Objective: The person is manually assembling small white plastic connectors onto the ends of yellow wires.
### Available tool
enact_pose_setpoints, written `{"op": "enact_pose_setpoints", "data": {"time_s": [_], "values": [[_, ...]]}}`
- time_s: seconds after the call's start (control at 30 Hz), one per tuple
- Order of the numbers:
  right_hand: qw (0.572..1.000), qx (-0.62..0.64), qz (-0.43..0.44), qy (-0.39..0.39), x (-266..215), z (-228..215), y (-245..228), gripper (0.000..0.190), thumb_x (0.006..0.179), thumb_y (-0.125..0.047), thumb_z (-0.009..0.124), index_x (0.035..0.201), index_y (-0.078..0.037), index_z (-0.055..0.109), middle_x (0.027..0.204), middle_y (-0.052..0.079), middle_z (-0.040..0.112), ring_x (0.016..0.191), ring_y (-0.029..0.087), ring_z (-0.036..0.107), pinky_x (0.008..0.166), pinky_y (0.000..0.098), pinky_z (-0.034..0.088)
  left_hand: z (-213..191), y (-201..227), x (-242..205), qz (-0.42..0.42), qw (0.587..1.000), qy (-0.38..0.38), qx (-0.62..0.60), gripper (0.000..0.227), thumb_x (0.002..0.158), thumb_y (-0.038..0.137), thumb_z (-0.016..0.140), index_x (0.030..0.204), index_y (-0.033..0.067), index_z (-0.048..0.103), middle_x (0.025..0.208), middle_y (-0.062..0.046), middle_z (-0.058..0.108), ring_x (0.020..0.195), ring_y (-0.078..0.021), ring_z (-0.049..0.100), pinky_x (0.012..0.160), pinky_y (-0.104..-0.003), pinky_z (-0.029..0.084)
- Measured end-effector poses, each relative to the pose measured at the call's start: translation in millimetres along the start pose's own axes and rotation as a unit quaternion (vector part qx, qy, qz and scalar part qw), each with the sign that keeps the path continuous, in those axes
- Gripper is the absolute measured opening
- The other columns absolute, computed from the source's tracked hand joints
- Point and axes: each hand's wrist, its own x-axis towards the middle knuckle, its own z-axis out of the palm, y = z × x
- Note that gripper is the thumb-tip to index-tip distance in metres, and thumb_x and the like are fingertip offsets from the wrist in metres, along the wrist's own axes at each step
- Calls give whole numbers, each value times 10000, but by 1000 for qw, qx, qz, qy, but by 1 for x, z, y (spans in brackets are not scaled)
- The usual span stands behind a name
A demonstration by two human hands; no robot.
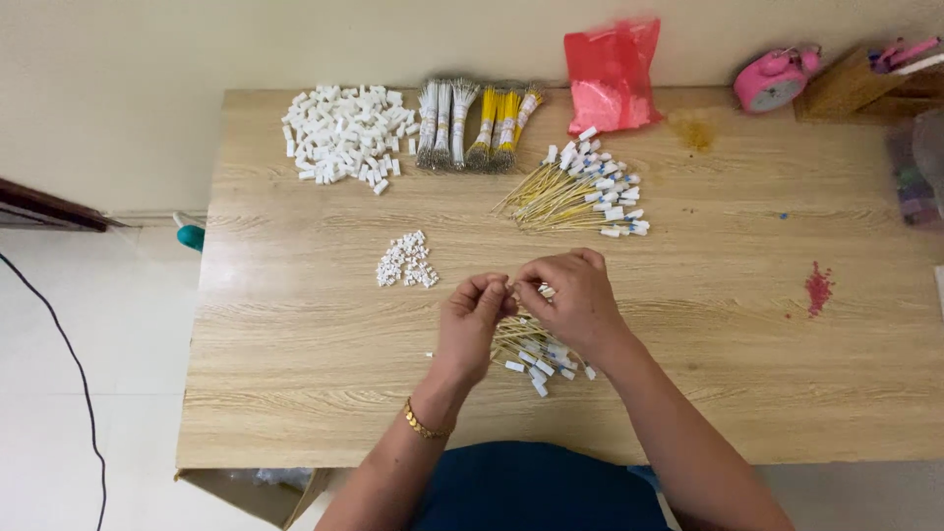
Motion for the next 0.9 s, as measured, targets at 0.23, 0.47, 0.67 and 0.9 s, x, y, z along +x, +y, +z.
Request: {"op": "enact_pose_setpoints", "data": {"time_s": [0.23,0.47,0.67,0.9], "values": [[984,-69,117,-117,-20,26,30,164,892,-336,712,879,-180,757,737,9,713,857,220,672,1001,453,364,-32,-11,15,111,946,-7,304,129,999,91,662,1080,7,716,910,-36,747,832,-124,679,746,-255,560],[983,13,158,-96,-65,38,62,230,911,-266,660,1059,-112,744,1114,84,697,992,256,680,910,435,501,-39,1,-6,216,680,-40,699,329,879,271,768,1176,148,698,1258,-94,666,1227,-299,590,1072,-500,438],[964,15,263,-30,-108,34,101,249,966,-198,608,1149,-72,721,1198,132,650,1028,275,670,873,379,543,-25,-17,0,297,401,-233,835,1367,397,746,739,1528,102,319,1587,-142,407,1483,-318,345,1158,-652,198],[946,-18,318,-59,-151,54,130,318,942,-257,666,1160,-27,695,1171,179,634,1030,319,651,857,399,539,-56,-49,8,241,431,-243,835,488,1035,234,529,1496,97,446,1378,-129,571,1328,-321,506,1193,-569,294]]}}
